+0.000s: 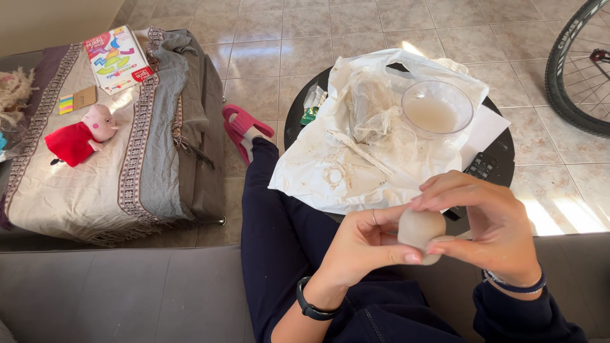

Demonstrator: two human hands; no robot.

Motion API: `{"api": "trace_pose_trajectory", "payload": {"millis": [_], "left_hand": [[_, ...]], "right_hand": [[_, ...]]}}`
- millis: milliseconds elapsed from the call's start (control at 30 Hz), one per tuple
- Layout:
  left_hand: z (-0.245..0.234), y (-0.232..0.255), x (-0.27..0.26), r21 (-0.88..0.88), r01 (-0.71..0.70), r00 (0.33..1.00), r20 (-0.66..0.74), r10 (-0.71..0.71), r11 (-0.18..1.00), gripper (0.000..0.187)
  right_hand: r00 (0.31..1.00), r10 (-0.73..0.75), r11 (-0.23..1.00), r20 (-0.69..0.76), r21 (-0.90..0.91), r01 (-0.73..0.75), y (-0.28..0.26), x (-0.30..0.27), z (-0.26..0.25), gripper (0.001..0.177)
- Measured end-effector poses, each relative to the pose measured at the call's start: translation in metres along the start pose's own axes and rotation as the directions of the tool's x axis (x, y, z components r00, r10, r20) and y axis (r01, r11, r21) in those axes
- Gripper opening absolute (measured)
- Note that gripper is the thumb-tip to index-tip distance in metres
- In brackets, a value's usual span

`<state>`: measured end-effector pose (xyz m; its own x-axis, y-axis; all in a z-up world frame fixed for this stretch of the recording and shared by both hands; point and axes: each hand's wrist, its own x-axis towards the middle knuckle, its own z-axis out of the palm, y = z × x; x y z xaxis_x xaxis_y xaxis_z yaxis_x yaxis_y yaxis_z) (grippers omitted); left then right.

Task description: The person sits on a sofa and shapes a small ball of clay by hand, rolling it between palms and smoothing its surface. They briefly reach for a remote control on the table before returning to the clay.

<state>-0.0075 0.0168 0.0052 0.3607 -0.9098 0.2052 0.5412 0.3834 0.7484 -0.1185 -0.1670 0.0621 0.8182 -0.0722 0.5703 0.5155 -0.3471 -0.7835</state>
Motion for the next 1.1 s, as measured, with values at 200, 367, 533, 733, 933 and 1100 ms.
{"api": "trace_pose_trajectory", "payload": {"millis": [200,367,533,733,933,1100], "left_hand": [[0.004,0.002,-0.005,0.035,0.07,0.997,0.031,-0.071,0.997,0.068],[-0.005,-0.002,-0.002,-0.056,0.045,0.999,0.018,-0.044,0.997,0.064],[-0.017,-0.016,0.001,-0.101,0.011,1.0,-0.021,-0.014,0.995,0.056],[-0.012,-0.01,0.001,-0.046,-0.004,0.999,-0.044,0.002,0.999,0.061],[-0.011,-0.015,0.003,-0.069,-0.001,1.0,0.028,0.003,0.998,0.067],[-0.007,-0.015,0.005,-0.043,0.0,1.0,-0.003,0.0,0.999,0.069]], "right_hand": [[0.967,0.123,0.987,-0.224,0.132,-0.095,0.012,-0.011,-0.003,0.027],[0.995,0.017,0.979,-0.101,0.203,0.003,-0.016,0.01,0.002,0.054],[0.985,0.072,0.95,0.154,-0.312,-0.021,-0.03,0.016,0.014,0.089],[0.993,0.102,0.917,0.064,-0.394,-0.069,-0.018,0.009,0.015,0.068],[0.995,0.103,0.995,0.003,-0.002,-0.103,-0.009,0.0,0.009,0.05],[0.979,0.181,0.983,-0.091,0.02,-0.18,0.002,0.001,0.006,0.02]]}}
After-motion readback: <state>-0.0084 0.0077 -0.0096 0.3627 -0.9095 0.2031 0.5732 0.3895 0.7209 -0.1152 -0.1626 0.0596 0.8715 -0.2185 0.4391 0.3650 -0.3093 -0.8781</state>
